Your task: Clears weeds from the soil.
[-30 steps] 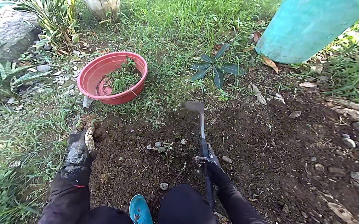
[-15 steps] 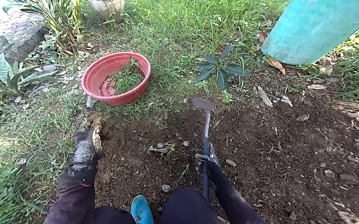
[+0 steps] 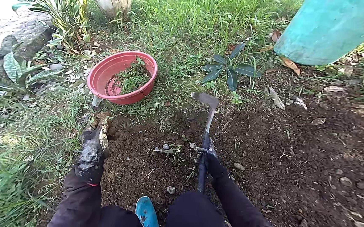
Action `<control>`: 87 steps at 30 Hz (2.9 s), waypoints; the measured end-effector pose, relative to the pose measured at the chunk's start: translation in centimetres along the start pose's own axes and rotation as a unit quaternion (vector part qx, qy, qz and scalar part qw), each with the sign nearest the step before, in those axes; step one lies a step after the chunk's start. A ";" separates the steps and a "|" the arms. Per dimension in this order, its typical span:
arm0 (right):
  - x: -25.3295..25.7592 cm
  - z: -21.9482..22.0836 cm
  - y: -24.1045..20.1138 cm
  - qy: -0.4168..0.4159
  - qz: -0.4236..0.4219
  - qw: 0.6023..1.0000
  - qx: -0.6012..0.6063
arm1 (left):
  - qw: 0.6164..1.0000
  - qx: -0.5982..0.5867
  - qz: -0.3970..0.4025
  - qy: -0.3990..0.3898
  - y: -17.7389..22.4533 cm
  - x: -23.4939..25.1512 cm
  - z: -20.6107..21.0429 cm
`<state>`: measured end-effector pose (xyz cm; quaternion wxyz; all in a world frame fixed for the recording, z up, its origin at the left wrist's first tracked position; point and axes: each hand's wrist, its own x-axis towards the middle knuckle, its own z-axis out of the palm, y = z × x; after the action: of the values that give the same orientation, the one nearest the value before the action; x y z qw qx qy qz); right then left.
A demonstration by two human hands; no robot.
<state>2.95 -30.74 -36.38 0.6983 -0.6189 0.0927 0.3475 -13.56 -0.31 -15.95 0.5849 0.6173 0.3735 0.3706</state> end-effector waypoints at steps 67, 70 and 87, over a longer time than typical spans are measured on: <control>-0.5 6.3 0.6 -0.094 0.062 0.986 -0.124 | 0.998 0.065 0.007 -0.013 -0.1 -0.8 0.5; 0.5 8.0 1.8 -0.126 0.070 0.956 -0.255 | 0.996 0.087 0.001 -0.016 -0.3 -0.8 0.4; -3.2 1.4 3.3 -0.301 0.033 0.817 -0.492 | 0.993 0.103 0.019 -0.048 0.5 -2.3 1.3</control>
<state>-1.83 -30.67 -36.92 0.2825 -0.7411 -0.2848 0.5384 -13.42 -2.95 -15.56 0.5279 0.6984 0.3695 0.3115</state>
